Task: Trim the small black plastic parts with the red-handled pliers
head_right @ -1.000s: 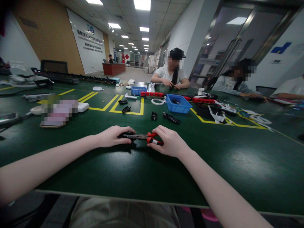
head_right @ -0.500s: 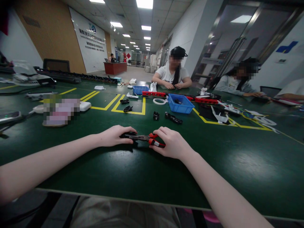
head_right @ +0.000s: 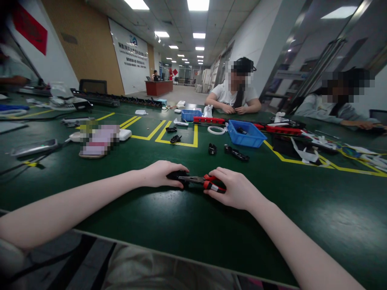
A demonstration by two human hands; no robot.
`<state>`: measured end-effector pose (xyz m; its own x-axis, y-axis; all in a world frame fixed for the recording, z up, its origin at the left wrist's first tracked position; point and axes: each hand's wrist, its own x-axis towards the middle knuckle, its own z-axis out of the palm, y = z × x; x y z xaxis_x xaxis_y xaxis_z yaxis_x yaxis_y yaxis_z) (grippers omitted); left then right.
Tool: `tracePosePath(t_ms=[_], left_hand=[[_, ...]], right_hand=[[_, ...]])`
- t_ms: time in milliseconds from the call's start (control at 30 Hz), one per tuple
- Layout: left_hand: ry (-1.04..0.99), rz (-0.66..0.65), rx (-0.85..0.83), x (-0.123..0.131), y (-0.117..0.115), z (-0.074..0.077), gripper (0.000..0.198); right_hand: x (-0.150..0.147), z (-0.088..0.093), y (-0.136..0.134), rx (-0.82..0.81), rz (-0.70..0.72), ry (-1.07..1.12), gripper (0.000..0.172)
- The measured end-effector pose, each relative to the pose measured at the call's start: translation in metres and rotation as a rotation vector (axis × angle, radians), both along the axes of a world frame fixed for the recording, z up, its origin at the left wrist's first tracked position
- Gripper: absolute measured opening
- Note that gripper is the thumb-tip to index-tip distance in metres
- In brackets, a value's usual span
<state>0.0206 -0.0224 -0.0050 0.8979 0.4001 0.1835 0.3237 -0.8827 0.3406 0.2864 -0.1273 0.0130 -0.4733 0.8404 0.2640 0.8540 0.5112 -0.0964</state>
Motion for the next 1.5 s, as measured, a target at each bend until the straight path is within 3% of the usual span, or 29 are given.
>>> tracePosePath(t_ms=[200,567,1500], left_hand=[[0.001,-0.011,0.008,0.0005,-0.0003,0.0011,0.047],[-0.021,-0.008,-0.067,0.0002,0.003,0.0026,0.043],[-0.048,-0.022,-0.155,-0.0013,0.0,0.0038,0.046]], right_hand=[[0.0015,-0.0008,0.0016,-0.01,0.002,0.011,0.031],[0.0002,0.0,0.0002,0.117,0.023,-0.059,0.031],[0.0067,0.002,0.0034,0.152,0.065,-0.02,0.034]])
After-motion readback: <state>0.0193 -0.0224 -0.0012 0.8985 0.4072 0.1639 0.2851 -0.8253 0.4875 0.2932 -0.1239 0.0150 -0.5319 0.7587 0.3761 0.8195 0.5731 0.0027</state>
